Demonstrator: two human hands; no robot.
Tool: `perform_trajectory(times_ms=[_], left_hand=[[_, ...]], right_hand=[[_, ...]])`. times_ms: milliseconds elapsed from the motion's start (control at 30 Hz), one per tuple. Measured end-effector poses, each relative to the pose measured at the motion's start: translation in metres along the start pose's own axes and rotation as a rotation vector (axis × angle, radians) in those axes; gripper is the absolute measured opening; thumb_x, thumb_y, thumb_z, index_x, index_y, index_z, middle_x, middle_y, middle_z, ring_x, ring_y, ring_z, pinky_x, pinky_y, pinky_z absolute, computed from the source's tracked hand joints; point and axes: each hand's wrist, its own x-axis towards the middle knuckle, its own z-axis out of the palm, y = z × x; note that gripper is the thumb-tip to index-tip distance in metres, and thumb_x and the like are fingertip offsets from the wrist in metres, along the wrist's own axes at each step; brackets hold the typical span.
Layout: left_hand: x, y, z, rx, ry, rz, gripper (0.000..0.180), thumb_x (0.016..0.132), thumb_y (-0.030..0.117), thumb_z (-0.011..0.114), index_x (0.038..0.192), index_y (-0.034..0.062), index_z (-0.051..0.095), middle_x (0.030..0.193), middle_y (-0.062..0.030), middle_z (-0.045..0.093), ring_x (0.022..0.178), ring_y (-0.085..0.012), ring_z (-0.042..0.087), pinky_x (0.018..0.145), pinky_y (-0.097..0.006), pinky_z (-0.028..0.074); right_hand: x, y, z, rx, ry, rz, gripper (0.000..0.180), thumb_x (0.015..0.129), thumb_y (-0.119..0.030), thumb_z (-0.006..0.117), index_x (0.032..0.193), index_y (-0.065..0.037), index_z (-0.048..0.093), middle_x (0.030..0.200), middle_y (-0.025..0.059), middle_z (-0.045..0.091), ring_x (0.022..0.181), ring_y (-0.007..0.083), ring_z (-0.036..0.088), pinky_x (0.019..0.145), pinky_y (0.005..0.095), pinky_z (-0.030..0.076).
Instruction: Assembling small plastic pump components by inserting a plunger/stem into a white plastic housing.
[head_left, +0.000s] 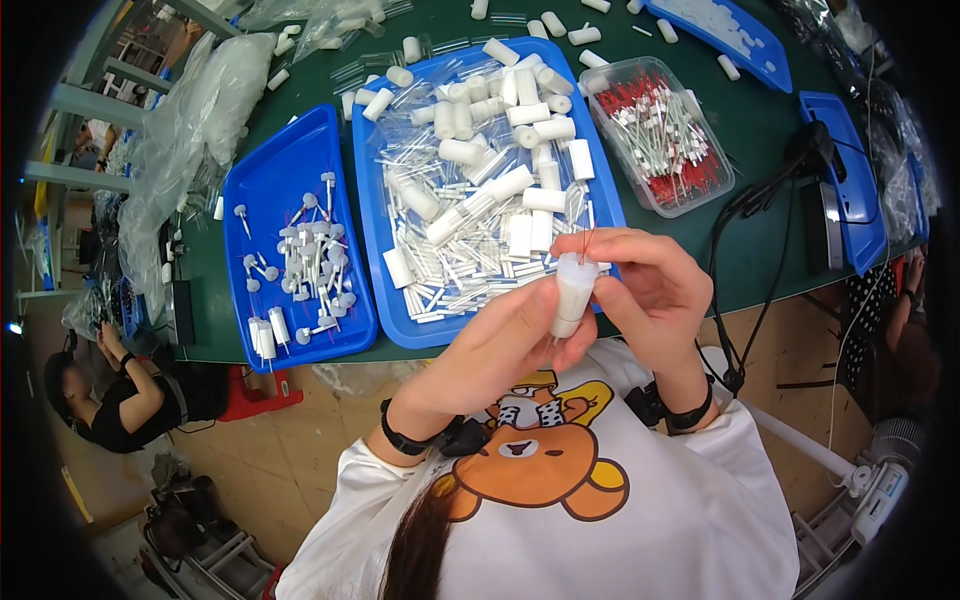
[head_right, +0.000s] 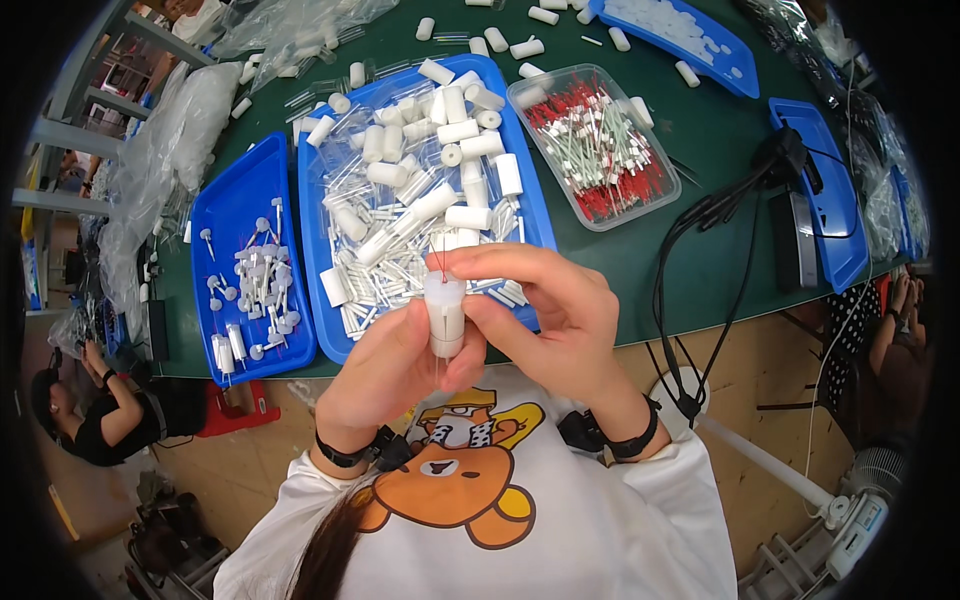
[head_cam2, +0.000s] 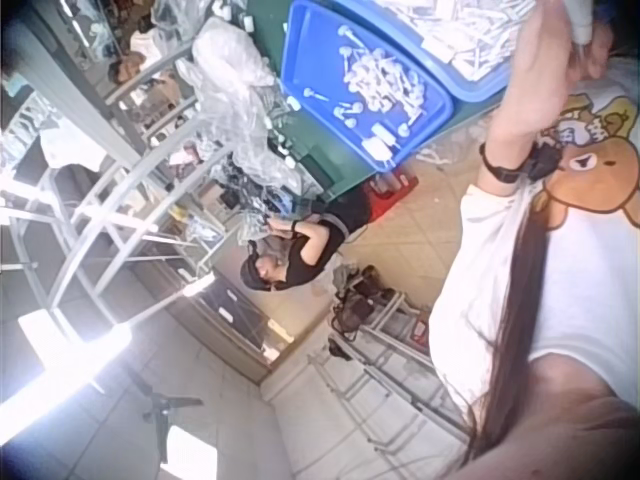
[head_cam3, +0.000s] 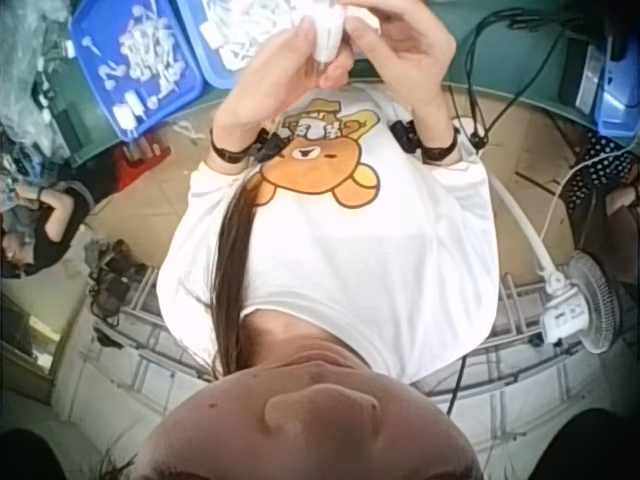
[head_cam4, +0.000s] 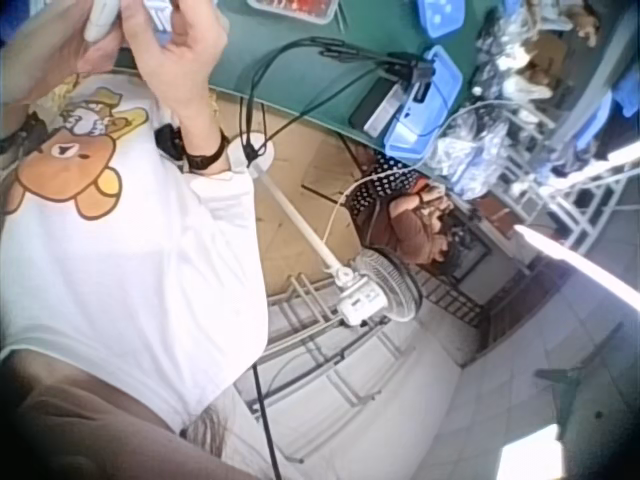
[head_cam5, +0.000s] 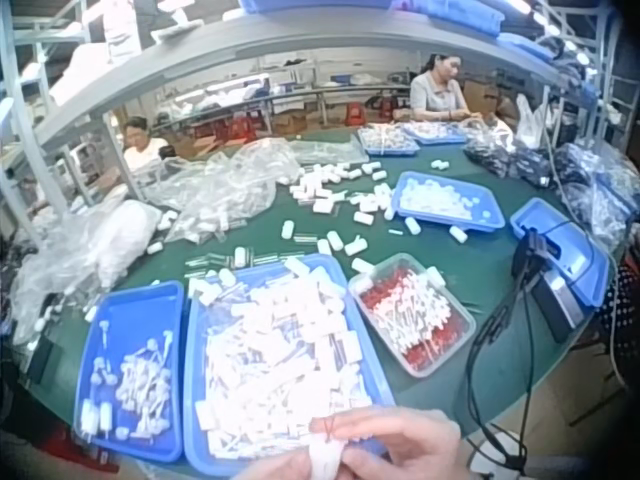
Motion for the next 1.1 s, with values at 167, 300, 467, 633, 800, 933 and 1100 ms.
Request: perform_trajectory(times_ms=[167, 300, 467, 633, 800, 933, 1100], left_hand=[[-0.003, -0.004, -0.002, 0.054, -0.025, 0.000, 0.042, 0.100, 0.040, 0.027, 0.107, 0.0036, 0.046, 0.081, -0.0009, 0.046, 0.070, -0.0070, 0.039, 0.060, -0.020, 0.034], [-0.003, -0.003, 0.002, 0.113, 0.072, -0.027, 0.038, 0.101, 0.034, 0.027, 0.110, 0.0029, 0.046, 0.080, 0.0001, 0.045, 0.069, -0.0060, 0.039, 0.057, -0.019, 0.032], [-0.004, -0.007, 0.007, 0.064, 0.138, -0.039, 0.047, 0.099, 0.034, 0.033, 0.116, -0.0068, 0.047, 0.074, -0.0024, 0.046, 0.065, -0.0100, 0.042, 0.059, -0.024, 0.035], [-0.006, -0.013, 0.005, -0.070, 0.097, -0.040, 0.041, 0.097, 0.027, 0.033, 0.115, -0.0064, 0.047, 0.075, -0.0015, 0.045, 0.064, -0.0101, 0.041, 0.058, -0.024, 0.035], [-0.008, -0.029, 0.008, -0.060, 0.123, -0.070, 0.038, 0.095, 0.024, 0.032, 0.113, -0.0057, 0.048, 0.075, -0.0009, 0.043, 0.064, -0.0109, 0.041, 0.058, -0.024, 0.034], [-0.011, -0.042, 0.011, -0.067, 0.143, -0.100, 0.035, 0.095, 0.023, 0.032, 0.110, -0.0040, 0.049, 0.075, -0.0006, 0.042, 0.064, -0.0110, 0.040, 0.059, -0.024, 0.034], [-0.013, -0.059, 0.008, -0.151, 0.070, -0.101, 0.027, 0.096, 0.025, 0.031, 0.102, 0.0034, 0.047, 0.077, -0.0010, 0.045, 0.066, -0.0100, 0.040, 0.060, -0.023, 0.036]], right_hand=[[0.003, 0.000, -0.007, -0.212, -0.074, -0.137, 0.027, 0.070, 0.010, 0.067, 0.097, 0.005, 0.063, 0.099, 0.0189, 0.066, 0.092, 0.0274, 0.065, 0.077, 0.0329, 0.053], [-0.005, -0.006, -0.002, -0.293, -0.016, -0.044, 0.029, 0.067, 0.004, 0.074, 0.095, 0.002, 0.064, 0.096, 0.0170, 0.066, 0.089, 0.0256, 0.065, 0.074, 0.0314, 0.053], [-0.008, -0.005, -0.003, -0.162, -0.032, 0.006, 0.026, 0.067, 0.004, 0.076, 0.090, 0.002, 0.064, 0.093, 0.0155, 0.066, 0.089, 0.0233, 0.065, 0.075, 0.0299, 0.052], [-0.018, -0.004, -0.006, -0.106, -0.077, 0.096, 0.021, 0.071, 0.007, 0.071, 0.090, 0.002, 0.064, 0.094, 0.0151, 0.066, 0.090, 0.0236, 0.064, 0.077, 0.0306, 0.051], [-0.029, -0.008, -0.010, -0.297, -0.104, 0.033, 0.018, 0.072, 0.008, 0.067, 0.088, 0.002, 0.064, 0.090, 0.0136, 0.067, 0.085, 0.0236, 0.065, 0.074, 0.0300, 0.051], [-0.038, -0.019, -0.012, -0.474, -0.136, 0.025, 0.018, 0.070, 0.007, 0.069, 0.086, 0.002, 0.064, 0.086, 0.0119, 0.067, 0.080, 0.0237, 0.064, 0.070, 0.0300, 0.050], [-0.056, -0.018, -0.018, -0.535, -0.187, -0.019, 0.020, 0.068, 0.006, 0.070, 0.087, 0.003, 0.062, 0.084, 0.0111, 0.066, 0.078, 0.0248, 0.063, 0.070, 0.0326, 0.049]])
